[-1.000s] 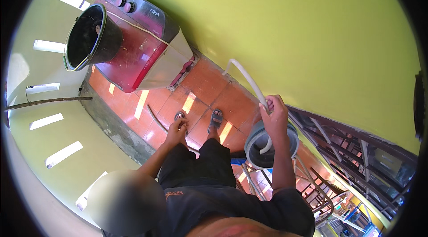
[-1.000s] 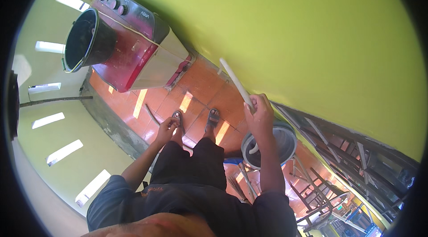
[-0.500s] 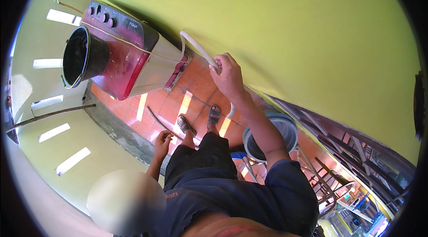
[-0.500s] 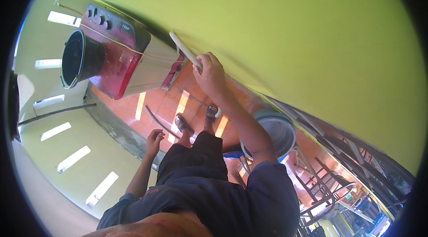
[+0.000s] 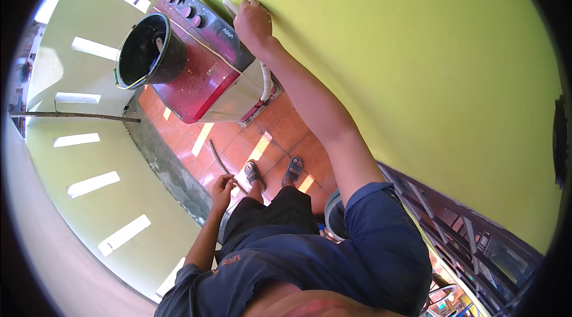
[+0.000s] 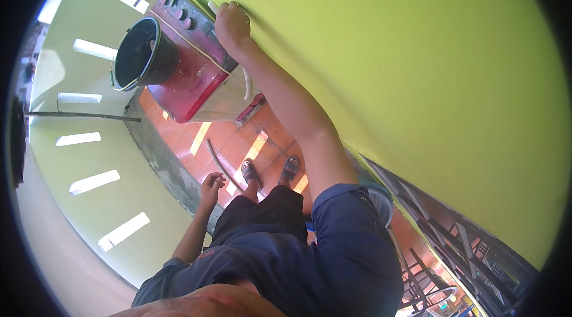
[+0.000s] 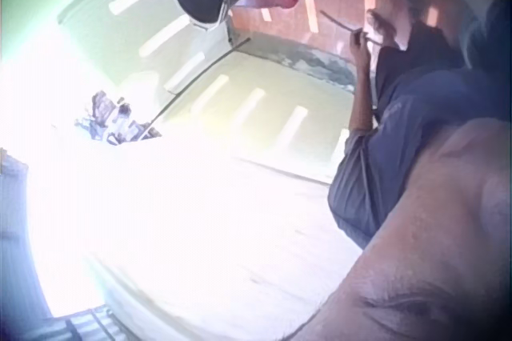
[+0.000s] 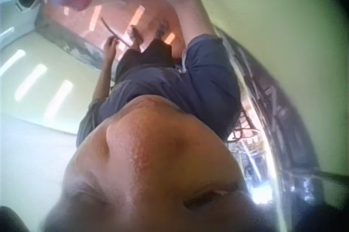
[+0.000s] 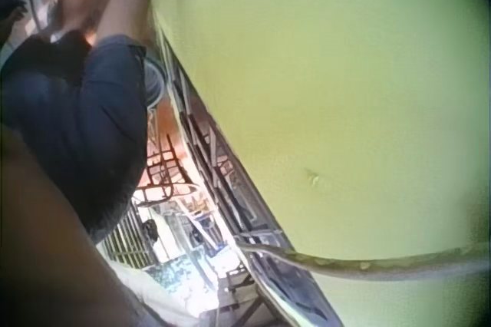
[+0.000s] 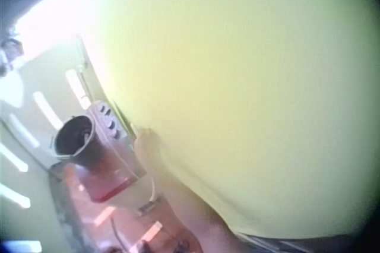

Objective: The person sweeps a tiled floor with a broom, then moves a washing machine and a bucket. They pick up a cloth and place it in a bucket, then handle a hose and a bucket of water.

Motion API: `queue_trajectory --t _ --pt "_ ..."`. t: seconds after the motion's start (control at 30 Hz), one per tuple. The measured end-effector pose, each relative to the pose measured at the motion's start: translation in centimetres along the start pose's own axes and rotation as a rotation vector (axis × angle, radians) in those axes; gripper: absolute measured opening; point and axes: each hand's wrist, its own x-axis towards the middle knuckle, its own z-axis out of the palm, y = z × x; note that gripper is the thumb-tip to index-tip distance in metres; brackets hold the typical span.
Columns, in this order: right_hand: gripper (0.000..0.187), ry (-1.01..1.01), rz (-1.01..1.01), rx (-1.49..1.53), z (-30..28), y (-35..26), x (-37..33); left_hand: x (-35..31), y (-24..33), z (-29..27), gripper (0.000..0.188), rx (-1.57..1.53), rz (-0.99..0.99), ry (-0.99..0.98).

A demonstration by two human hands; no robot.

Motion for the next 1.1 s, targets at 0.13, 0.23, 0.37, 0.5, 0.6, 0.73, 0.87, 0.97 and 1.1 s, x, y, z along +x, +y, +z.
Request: queue_trajectory --t 0.13,0.23,0.37,0.5,0.6,0.73,0.87,0.97,1.1 --pt "0.021 0.185 -0.105 -0.052 3.2 -5.7 8.2 -1.4 0.4 -1.2 0.019 -0.094 0.01 0.088" --pt "0.021 0.335 -0.224 0.012 4.8 -8.3 13.6 -2.8 -0.1 -2.4 0.018 -0.131 -0.014 0.164" --pt "0.023 0.32 -0.283 -0.212 7.2 -8.3 16.5 -4.5 -1.3 -3.8 0.016 -0.164 -0.031 0.226" --pt "0.021 0.01 -0.392 -0.388 10.2 -5.2 13.1 -5.5 -2.2 -4.9 0.015 -0.174 -0.022 0.291" --pt "0.019 -0.191 -0.327 -0.363 11.7 -3.1 9.7 -6.4 -3.1 -5.8 0.015 -0.18 -0.036 0.327" --pt "0.019 0.024 -0.196 0.099 11.8 0.5 2.2 -7.7 -6.5 -7.2 0.014 -0.203 -0.053 0.419" --pt "0.015 0.165 -0.013 0.457 10.9 5.9 -11.5 -8.3 -13.4 -8.7 0.015 -0.138 -0.087 0.55" --pt "0.018 -0.185 0.289 0.337 10.3 8.8 -26.3 -9.8 -20.3 -10.8 0.019 0.029 -0.211 0.558" --pt "0.023 -0.838 0.418 0.245 9.0 7.8 -44.5 -10.9 -30.3 -13.6 0.025 0.321 -0.447 0.491"
